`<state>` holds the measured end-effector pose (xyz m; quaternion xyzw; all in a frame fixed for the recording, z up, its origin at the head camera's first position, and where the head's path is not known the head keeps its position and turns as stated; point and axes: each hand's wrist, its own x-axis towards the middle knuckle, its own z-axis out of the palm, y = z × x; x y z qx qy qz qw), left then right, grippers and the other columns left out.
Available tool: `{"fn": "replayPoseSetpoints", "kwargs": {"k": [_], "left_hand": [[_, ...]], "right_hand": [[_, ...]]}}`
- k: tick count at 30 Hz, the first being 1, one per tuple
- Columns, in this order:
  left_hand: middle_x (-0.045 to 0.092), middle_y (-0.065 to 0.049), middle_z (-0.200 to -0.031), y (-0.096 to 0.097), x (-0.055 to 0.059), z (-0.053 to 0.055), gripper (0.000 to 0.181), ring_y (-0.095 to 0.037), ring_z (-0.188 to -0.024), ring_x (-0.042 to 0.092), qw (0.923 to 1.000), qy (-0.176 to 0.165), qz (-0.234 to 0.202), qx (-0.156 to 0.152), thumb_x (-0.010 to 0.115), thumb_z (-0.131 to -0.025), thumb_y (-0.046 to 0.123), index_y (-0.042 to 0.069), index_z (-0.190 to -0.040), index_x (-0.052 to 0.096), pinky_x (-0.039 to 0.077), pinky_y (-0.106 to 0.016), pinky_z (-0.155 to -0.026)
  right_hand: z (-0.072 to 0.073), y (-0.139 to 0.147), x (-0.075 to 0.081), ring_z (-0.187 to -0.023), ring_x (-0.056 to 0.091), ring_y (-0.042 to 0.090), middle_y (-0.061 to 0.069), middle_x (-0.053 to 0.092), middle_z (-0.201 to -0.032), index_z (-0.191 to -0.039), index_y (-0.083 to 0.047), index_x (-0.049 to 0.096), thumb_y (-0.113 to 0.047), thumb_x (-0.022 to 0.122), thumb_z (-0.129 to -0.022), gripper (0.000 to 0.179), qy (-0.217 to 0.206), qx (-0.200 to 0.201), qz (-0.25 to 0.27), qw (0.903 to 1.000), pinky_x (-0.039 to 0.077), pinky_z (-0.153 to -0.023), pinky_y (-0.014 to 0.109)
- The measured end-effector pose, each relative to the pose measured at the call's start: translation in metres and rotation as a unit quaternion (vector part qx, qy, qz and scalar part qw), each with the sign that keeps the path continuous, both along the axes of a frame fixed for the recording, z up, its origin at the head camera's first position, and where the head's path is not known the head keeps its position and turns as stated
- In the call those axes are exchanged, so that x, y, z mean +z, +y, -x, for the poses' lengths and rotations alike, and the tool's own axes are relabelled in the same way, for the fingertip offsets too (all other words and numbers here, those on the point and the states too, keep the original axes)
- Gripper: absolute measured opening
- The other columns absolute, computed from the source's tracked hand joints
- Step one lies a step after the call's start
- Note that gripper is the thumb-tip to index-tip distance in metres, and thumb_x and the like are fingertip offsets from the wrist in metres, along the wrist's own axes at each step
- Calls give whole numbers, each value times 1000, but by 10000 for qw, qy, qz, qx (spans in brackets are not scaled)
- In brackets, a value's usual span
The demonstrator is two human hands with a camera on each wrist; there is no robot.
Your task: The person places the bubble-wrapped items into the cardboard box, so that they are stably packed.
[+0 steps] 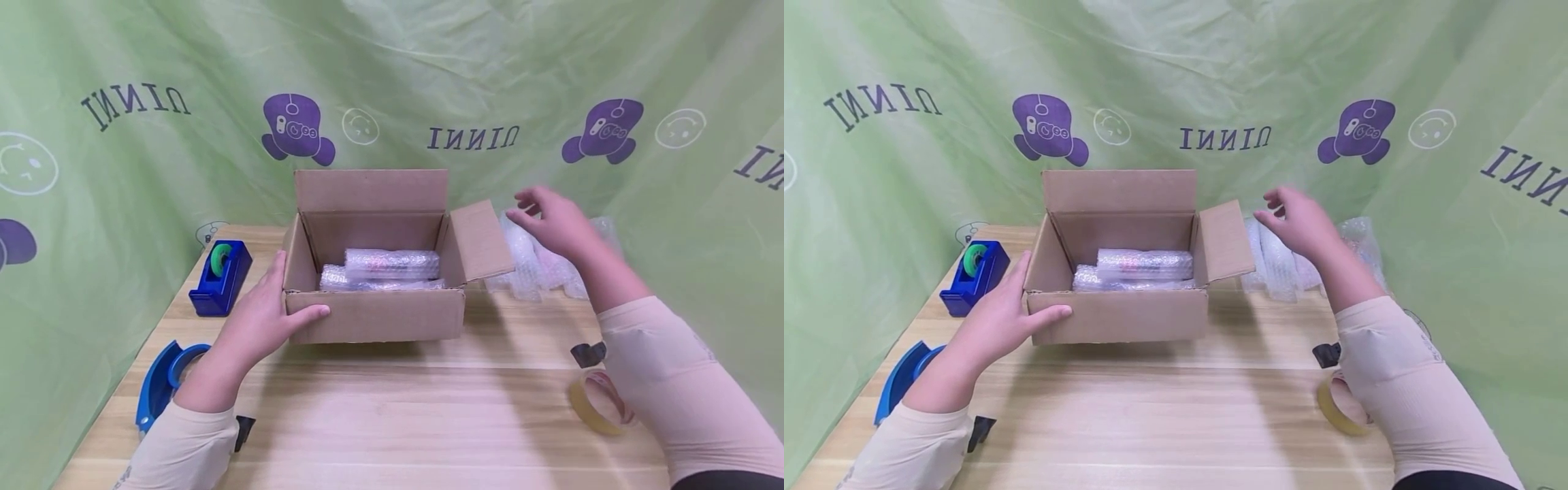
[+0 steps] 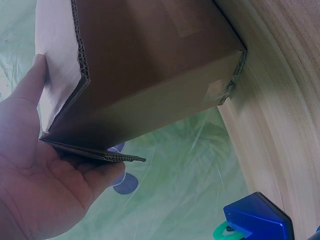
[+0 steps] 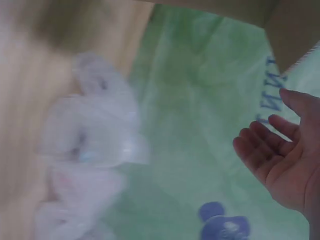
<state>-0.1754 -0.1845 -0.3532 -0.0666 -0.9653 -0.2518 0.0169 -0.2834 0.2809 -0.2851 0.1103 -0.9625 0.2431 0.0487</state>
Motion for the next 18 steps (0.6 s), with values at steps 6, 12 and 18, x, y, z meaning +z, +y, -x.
{"fn": "replayPoseSetpoints", "kwargs": {"k": [6,12,18], "left_hand": [[12,-19,-163,0,0,0,130,-46,-144,26,10000,-52,-20,5,56,-72,85,11,-158,-7,29,-63,-112],[14,-20,-163,0,0,-1,130,-46,-143,28,10000,-60,-42,10,56,-72,85,11,-158,-7,31,-63,-111],[14,-20,-163,1,1,-1,129,-46,-143,28,10000,-48,-32,-1,56,-72,85,13,-158,-9,30,-63,-111]], "right_hand": [[4,14,-43,-118,57,44,27,57,-132,-139,1,48,-46,53,-99,62,-446,-61,-255,9987,44,-98,59],[8,19,-77,-113,59,47,31,62,-122,-134,8,50,-24,52,-98,48,-626,39,-496,9968,46,-97,57],[11,22,-98,-108,60,48,32,63,-117,-129,12,51,-19,57,-93,48,-830,72,-662,9943,45,-97,58]]}}
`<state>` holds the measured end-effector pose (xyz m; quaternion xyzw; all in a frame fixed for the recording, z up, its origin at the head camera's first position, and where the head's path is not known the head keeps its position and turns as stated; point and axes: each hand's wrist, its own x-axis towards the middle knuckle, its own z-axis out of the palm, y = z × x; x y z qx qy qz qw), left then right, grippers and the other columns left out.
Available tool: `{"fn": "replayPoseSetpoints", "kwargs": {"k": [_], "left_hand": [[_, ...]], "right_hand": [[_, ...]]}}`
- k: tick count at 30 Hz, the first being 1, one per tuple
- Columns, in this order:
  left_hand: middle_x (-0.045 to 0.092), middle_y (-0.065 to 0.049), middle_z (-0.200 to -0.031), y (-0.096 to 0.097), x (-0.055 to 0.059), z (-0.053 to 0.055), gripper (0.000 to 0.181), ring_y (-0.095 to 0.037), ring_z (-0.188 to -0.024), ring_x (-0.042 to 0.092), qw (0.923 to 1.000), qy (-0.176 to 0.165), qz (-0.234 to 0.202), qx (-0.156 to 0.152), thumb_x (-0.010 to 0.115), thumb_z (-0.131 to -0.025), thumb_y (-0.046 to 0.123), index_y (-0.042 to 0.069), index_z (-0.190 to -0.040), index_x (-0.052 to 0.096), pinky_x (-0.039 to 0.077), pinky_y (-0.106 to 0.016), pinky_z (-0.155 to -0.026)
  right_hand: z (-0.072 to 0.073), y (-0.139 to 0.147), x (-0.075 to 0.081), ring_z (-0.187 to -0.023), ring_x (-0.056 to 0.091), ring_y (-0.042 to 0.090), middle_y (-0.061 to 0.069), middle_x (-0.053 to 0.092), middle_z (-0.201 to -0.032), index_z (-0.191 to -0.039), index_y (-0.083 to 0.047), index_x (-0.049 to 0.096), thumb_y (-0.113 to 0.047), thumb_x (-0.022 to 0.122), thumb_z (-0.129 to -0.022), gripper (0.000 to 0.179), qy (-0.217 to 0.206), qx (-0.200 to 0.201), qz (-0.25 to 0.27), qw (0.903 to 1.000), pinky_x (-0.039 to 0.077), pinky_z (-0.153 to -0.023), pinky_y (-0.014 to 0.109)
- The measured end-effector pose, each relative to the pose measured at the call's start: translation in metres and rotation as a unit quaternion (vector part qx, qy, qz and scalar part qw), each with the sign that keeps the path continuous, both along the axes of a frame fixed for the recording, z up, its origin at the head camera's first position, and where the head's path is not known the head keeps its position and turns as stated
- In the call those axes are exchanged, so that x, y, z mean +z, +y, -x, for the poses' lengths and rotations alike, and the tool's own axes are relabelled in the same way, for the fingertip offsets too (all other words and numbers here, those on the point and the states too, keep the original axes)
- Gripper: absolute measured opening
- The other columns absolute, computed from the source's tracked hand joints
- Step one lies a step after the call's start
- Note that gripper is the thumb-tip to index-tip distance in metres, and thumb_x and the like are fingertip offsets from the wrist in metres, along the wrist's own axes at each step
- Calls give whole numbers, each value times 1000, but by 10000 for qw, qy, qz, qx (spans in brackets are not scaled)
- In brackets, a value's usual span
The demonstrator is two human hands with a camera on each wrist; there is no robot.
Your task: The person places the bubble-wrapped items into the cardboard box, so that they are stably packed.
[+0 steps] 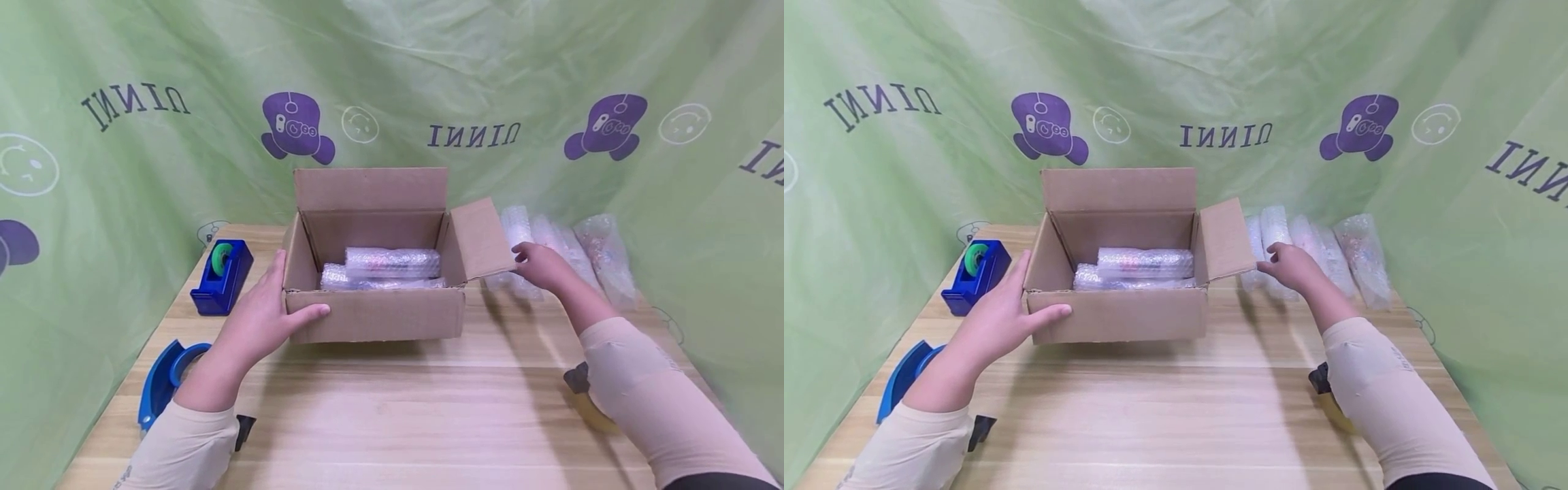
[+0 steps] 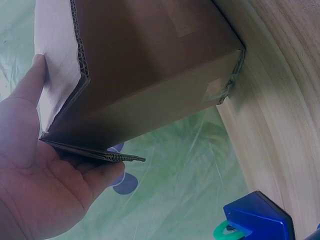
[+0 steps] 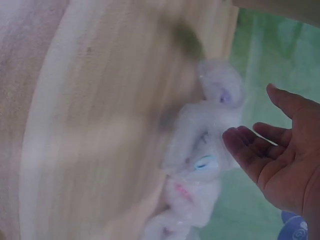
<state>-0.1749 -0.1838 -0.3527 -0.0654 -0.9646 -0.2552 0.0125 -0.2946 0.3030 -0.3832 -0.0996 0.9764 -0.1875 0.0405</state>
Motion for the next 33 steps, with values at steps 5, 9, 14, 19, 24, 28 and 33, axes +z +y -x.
{"fn": "replayPoseSetpoints", "kwargs": {"k": [5,9,14,19,24,28,33], "left_hand": [[10,-19,-164,0,1,0,129,-46,-145,25,10000,-4,45,-21,55,-72,85,11,-158,-8,28,-62,-113],[11,-19,-164,0,1,1,130,-46,-144,26,10000,-3,41,-11,55,-72,85,11,-158,-8,29,-62,-112],[10,-19,-164,0,1,1,130,-45,-145,25,10000,-10,28,-14,56,-72,85,11,-158,-9,29,-62,-113],[12,-19,-164,0,0,2,130,-45,-145,26,10000,-23,-14,-13,56,-71,85,12,-158,-8,30,-62,-112],[9,-17,-164,1,1,2,130,-45,-146,24,10000,-33,-7,-27,56,-71,84,10,-158,-7,28,-62,-113],[8,-17,-164,2,1,2,130,-45,-146,23,10000,-68,7,-21,56,-72,84,11,-158,-8,28,-62,-113],[10,-18,-164,1,1,1,130,-46,-144,25,10000,-93,0,6,56,-71,85,13,-158,-10,30,-63,-111]], "right_hand": [[4,1,-11,-91,66,41,30,67,-108,-119,11,56,-29,64,-92,49,-89,-70,-107,9999,50,-89,55],[7,-1,-18,-70,63,26,17,68,-82,-103,5,61,-36,66,-91,44,-243,-221,-9,9995,51,-70,44],[10,-4,-24,-61,58,19,6,61,-67,-98,0,61,-39,68,-89,41,-470,-313,91,9984,45,-61,34],[12,-2,-26,-65,63,21,12,66,-74,-100,5,61,-30,68,-89,37,-557,-424,296,9971,50,-66,38],[9,5,-21,-78,70,29,25,69,-96,-112,13,60,-14,65,-89,36,-617,-651,734,9933,54,-83,49],[8,12,-16,-76,71,23,29,67,-103,-119,16,57,-8,58,-91,37,-604,-737,1163,9886,57,-82,43],[7,19,-5,-76,70,15,27,65,-105,-120,15,56,-10,61,-94,36,-665,-739,1528,9832,59,-77,38]]}}
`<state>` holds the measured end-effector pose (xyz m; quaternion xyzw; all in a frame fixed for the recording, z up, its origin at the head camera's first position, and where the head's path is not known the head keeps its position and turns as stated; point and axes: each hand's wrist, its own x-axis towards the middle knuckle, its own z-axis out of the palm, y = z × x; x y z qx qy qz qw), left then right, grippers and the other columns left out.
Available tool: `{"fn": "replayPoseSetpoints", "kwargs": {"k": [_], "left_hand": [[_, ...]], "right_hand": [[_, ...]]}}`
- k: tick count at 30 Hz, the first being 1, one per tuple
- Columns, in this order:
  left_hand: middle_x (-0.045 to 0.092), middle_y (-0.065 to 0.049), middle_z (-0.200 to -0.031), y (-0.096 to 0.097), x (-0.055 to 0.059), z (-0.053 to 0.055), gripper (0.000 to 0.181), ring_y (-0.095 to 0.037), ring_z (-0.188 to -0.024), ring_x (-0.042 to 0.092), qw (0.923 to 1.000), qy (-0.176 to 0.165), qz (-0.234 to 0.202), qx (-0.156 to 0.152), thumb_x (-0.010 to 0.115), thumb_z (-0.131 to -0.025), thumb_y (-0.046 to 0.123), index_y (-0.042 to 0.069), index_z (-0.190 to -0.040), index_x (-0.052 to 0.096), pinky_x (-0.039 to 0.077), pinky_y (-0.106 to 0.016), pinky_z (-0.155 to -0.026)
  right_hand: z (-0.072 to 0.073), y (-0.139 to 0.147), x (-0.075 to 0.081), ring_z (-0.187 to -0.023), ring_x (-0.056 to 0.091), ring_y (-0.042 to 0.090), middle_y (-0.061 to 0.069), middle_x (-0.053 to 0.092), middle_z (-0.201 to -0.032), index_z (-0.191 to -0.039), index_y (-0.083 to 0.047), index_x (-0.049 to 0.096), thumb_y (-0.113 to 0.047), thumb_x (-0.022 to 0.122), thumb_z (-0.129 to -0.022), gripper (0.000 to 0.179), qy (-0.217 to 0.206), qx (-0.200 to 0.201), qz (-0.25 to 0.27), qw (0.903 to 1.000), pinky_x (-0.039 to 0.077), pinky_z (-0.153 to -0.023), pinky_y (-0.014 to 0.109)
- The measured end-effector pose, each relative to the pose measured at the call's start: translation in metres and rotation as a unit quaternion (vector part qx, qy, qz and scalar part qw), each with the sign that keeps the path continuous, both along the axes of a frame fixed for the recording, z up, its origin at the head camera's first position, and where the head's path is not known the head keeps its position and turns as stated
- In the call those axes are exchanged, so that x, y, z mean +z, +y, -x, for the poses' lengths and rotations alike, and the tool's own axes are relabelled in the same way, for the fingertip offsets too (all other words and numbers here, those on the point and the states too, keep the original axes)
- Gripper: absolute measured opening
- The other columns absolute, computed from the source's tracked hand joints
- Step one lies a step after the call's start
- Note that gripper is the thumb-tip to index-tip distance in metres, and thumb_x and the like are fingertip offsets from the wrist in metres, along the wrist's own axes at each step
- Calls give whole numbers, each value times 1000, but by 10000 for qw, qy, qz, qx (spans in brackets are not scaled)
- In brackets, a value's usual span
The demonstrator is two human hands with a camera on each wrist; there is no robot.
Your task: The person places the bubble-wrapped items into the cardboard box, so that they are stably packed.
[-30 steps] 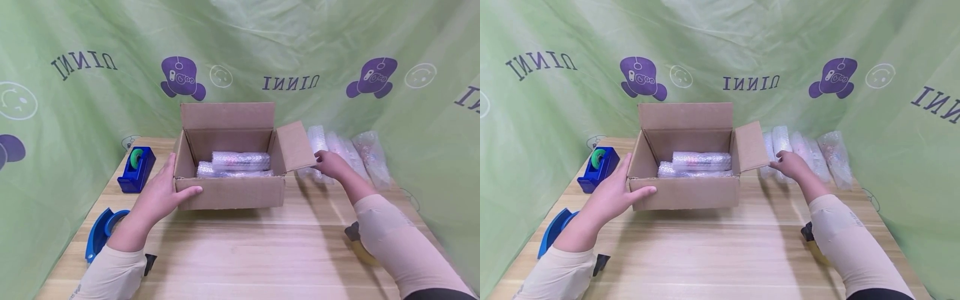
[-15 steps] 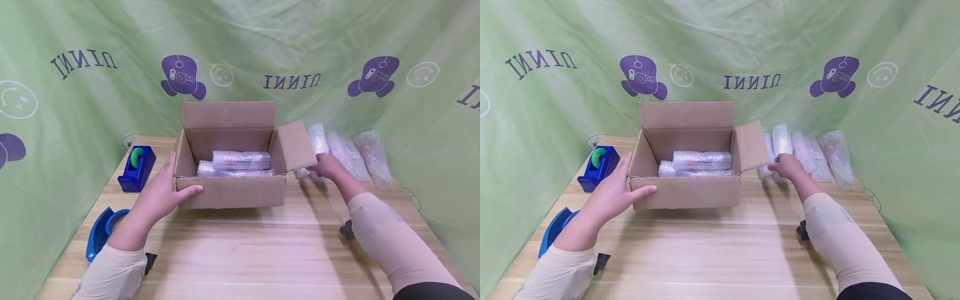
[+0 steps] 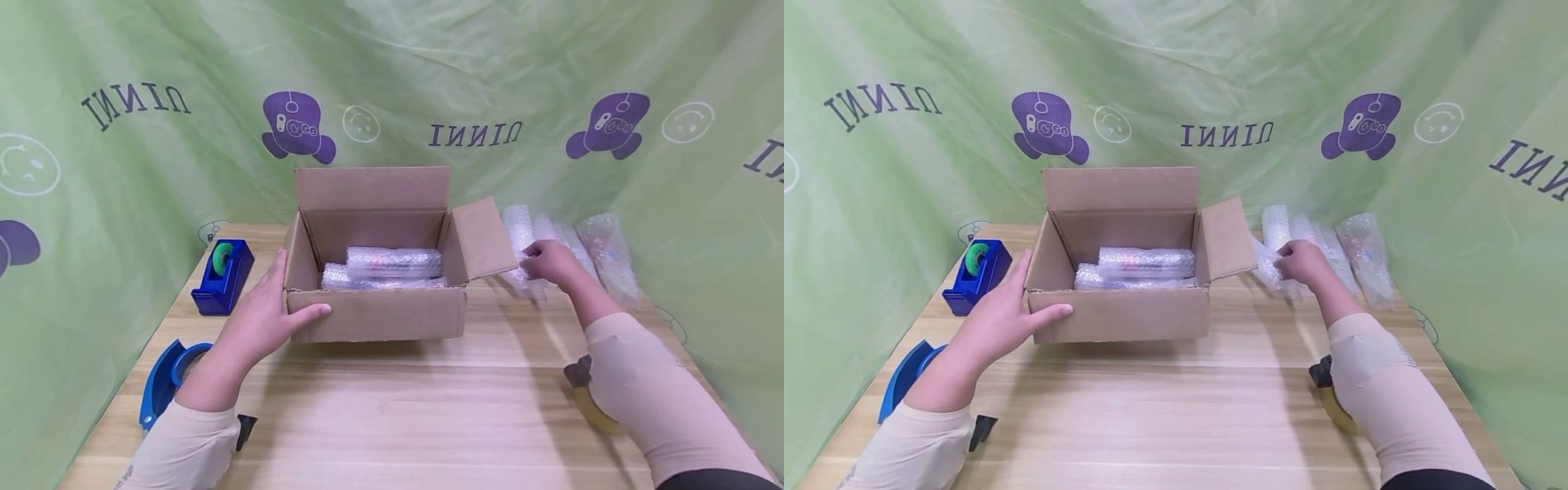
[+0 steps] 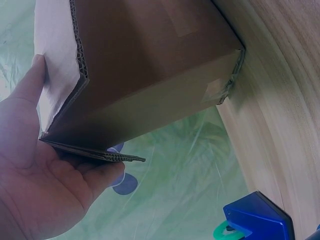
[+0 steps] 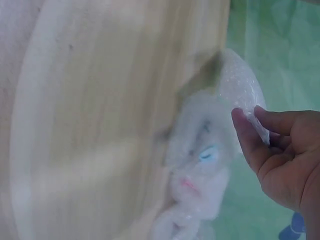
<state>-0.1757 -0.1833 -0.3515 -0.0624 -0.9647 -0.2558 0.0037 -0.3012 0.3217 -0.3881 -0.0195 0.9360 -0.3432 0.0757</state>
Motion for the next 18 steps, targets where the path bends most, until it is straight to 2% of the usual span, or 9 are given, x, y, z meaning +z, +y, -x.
{"fn": "replayPoseSetpoints", "kwargs": {"k": [5,12,18], "left_hand": [[10,-18,-164,0,0,-1,130,-46,-145,25,10000,9,-20,-13,56,-72,84,12,-158,-9,29,-63,-112],[11,-20,-164,0,0,-2,130,-47,-143,27,10000,-17,-17,7,55,-71,85,14,-157,-12,30,-64,-110],[10,-20,-164,0,1,-2,131,-48,-143,26,10000,-9,56,-1,54,-71,86,13,-157,-13,30,-64,-111]], "right_hand": [[-6,6,18,-77,70,15,27,62,-108,-121,16,53,-9,59,-96,36,60,37,137,9999,59,-79,42],[-14,19,47,-76,70,11,30,61,-112,-129,15,49,-12,58,-98,42,386,6,125,9992,59,-70,28],[-24,26,71,-77,65,8,29,62,-111,-128,13,49,-13,57,-99,40,670,-168,75,9976,58,-71,27]]}}
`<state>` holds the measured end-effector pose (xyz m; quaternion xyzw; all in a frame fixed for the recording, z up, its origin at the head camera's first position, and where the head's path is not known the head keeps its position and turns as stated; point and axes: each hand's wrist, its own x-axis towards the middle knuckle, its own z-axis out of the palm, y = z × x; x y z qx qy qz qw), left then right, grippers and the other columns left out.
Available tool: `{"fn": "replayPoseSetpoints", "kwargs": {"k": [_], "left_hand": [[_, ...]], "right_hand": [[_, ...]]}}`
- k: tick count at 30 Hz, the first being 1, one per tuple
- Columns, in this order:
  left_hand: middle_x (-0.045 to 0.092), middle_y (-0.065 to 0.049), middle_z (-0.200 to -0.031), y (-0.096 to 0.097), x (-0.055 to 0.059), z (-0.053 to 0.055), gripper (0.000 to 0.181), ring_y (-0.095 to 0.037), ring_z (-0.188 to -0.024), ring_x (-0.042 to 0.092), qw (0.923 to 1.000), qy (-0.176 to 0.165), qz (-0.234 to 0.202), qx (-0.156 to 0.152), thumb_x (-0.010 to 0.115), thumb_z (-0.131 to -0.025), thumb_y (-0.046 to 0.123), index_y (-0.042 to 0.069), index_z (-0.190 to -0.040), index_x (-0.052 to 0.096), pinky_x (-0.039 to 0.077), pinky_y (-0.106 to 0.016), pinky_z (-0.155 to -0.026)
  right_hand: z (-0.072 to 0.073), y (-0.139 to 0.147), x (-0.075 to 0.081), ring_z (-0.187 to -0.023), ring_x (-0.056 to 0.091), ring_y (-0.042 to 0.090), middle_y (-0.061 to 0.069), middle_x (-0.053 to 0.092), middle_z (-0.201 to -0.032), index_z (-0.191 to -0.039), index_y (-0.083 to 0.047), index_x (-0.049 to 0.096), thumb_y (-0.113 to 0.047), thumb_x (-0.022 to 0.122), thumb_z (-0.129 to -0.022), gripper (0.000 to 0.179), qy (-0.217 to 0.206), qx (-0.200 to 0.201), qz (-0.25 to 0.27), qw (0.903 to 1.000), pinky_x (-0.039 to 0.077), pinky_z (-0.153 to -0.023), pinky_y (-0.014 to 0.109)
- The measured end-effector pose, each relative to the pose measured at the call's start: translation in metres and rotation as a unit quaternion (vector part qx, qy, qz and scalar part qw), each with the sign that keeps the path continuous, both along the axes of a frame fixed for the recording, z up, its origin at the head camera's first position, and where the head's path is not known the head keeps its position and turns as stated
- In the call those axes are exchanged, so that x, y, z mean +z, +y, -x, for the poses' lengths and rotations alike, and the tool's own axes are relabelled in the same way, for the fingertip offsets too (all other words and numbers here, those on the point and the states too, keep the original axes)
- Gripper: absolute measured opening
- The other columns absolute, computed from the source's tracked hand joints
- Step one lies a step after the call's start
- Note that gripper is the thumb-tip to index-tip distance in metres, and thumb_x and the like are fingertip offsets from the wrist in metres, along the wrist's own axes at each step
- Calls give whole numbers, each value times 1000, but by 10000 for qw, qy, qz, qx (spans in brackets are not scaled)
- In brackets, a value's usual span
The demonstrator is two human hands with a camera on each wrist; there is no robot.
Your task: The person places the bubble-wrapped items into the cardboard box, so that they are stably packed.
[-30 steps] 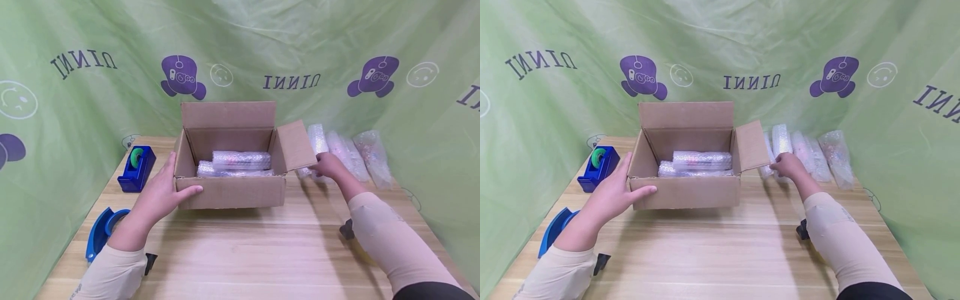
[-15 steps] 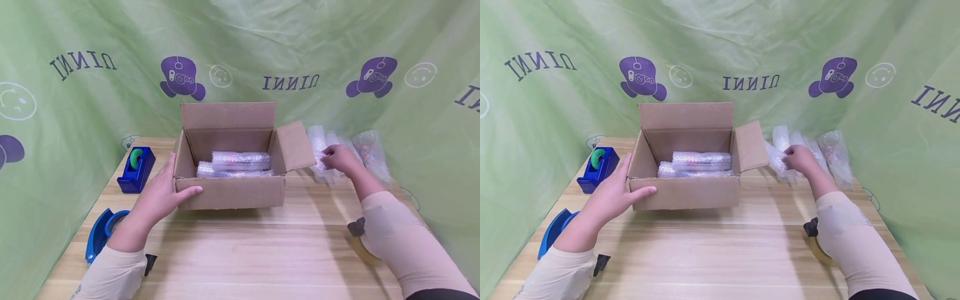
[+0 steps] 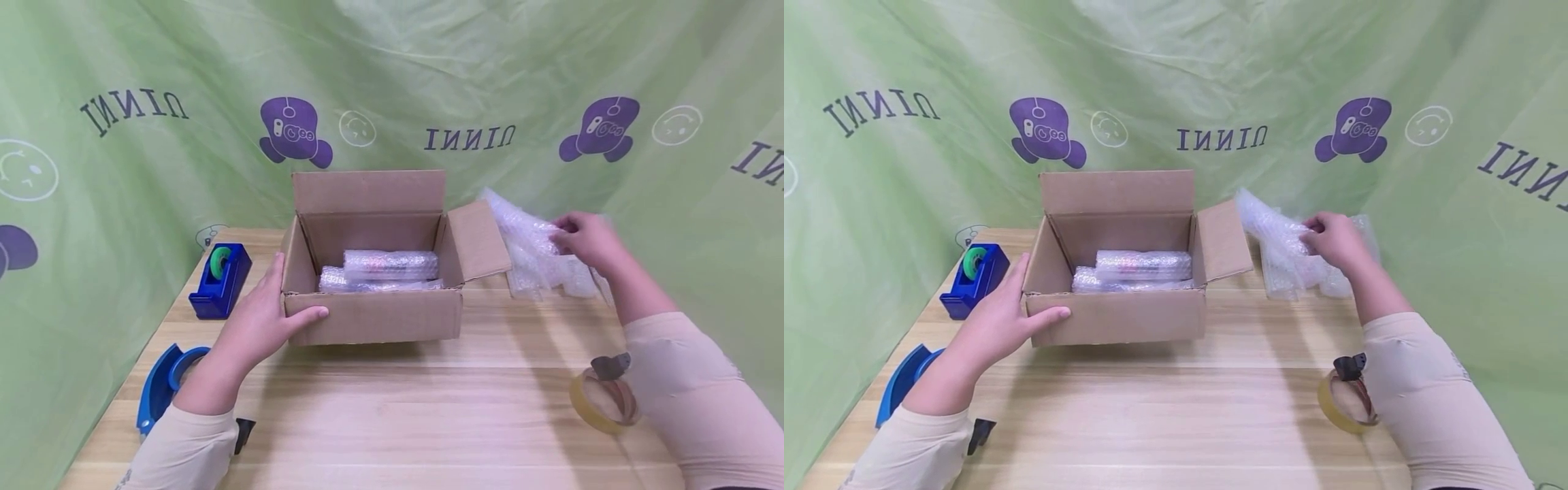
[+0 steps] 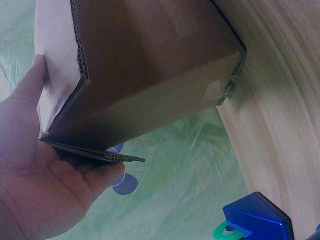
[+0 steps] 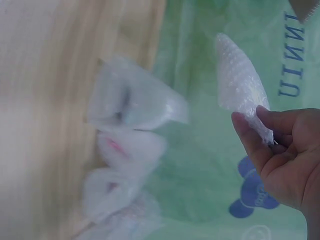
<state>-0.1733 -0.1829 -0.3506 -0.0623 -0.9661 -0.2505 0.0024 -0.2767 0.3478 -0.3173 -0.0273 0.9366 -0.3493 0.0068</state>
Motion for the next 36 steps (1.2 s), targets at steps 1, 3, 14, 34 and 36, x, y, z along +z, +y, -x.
{"fn": "replayPoseSetpoints", "kwargs": {"k": [1,3,14,34,36], "left_hand": [[10,-20,-164,0,0,0,131,-48,-143,26,10000,-7,-2,3,54,-71,86,13,-157,-13,30,-64,-111],[10,-20,-164,0,0,0,131,-48,-143,26,10000,-30,-15,14,54,-71,86,14,-157,-13,30,-64,-110],[8,-20,-164,-1,0,0,130,-48,-144,24,10000,-58,10,20,54,-72,85,13,-157,-12,29,-64,-111],[6,-18,-164,-2,-1,2,131,-44,-147,20,9999,102,-9,-57,56,-72,84,8,-158,-7,25,-61,-115],[7,-18,-164,-1,-1,2,130,-45,-147,21,9999,107,-13,-59,56,-72,84,9,-158,-7,26,-61,-115]], "right_hand": [[-1,1,3,-76,64,8,29,62,-110,-128,13,50,-13,57,-99,40,67,-43,27,10000,57,-70,26],[-3,3,10,-74,63,5,28,63,-109,-126,11,52,-13,58,-98,38,246,-144,28,9996,56,-68,22],[-14,2,45,-74,63,-6,-19,63,-91,-128,2,55,-29,62,-97,44,886,-491,428,9939,54,-69,13],[-34,-77,89,-82,66,5,-7,68,-93,-117,-5,65,-20,70,-92,30,1575,402,1018,9814,54,-73,12],[-36,-88,88,-84,66,6,-3,69,-96,-118,-6,65,-22,69,-93,30,1574,558,856,9822,54,-75,13]]}}
